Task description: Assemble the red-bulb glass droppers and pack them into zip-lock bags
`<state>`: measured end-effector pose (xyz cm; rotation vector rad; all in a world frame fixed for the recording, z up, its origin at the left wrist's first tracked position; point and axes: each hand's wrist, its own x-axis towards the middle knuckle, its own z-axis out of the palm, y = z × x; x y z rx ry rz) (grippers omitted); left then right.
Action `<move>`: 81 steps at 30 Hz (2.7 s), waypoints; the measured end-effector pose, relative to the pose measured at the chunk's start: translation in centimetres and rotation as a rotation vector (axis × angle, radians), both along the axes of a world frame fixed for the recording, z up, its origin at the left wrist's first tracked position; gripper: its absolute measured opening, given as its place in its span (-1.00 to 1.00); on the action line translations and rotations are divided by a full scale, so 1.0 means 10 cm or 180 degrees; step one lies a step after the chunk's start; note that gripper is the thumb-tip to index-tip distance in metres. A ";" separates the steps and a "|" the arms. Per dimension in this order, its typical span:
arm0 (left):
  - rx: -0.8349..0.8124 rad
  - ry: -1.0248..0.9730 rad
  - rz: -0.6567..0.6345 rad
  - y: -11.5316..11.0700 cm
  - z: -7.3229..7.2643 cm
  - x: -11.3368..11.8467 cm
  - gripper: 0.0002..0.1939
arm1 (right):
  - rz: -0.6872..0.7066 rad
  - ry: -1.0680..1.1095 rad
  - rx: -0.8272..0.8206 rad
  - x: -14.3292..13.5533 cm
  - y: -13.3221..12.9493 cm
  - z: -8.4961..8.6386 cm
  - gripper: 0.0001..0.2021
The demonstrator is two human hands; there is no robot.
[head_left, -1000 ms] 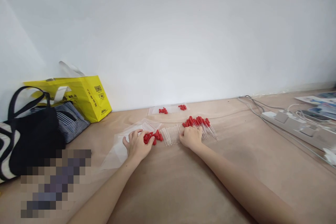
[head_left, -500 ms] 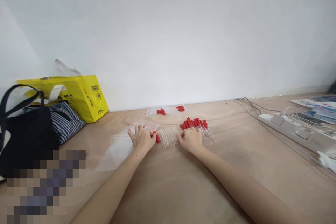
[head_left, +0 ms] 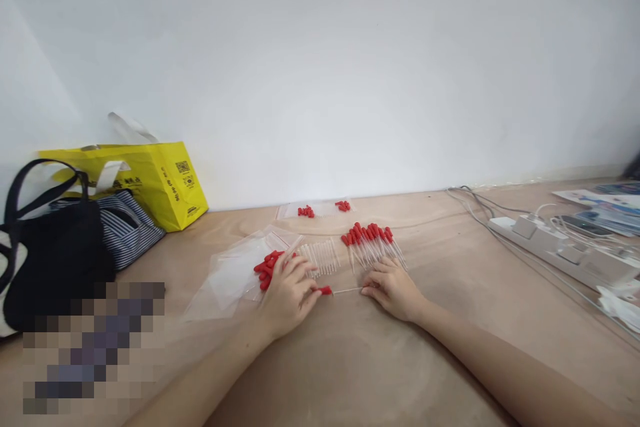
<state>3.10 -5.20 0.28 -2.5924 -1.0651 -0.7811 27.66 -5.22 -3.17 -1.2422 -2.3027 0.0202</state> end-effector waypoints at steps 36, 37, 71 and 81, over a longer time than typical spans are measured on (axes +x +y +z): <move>-0.0015 -0.0578 0.0064 -0.03 -0.21 0.04 -0.85 | -0.0334 0.0604 0.0008 -0.22 0.02 -0.08 -0.90; -0.0007 -0.0597 0.0060 -0.03 -0.21 0.05 -0.85 | -0.0256 0.0655 0.0055 -0.23 0.01 -0.07 -0.90; 0.0113 -0.0651 -0.0275 -0.12 -0.21 0.15 -0.80 | 0.0512 0.0122 0.1182 -0.30 -0.13 -0.03 -0.72; -0.0103 -0.0599 -0.0387 -0.15 -0.18 0.16 -0.82 | 0.0577 0.0150 0.1333 -0.33 -0.15 -0.04 -0.75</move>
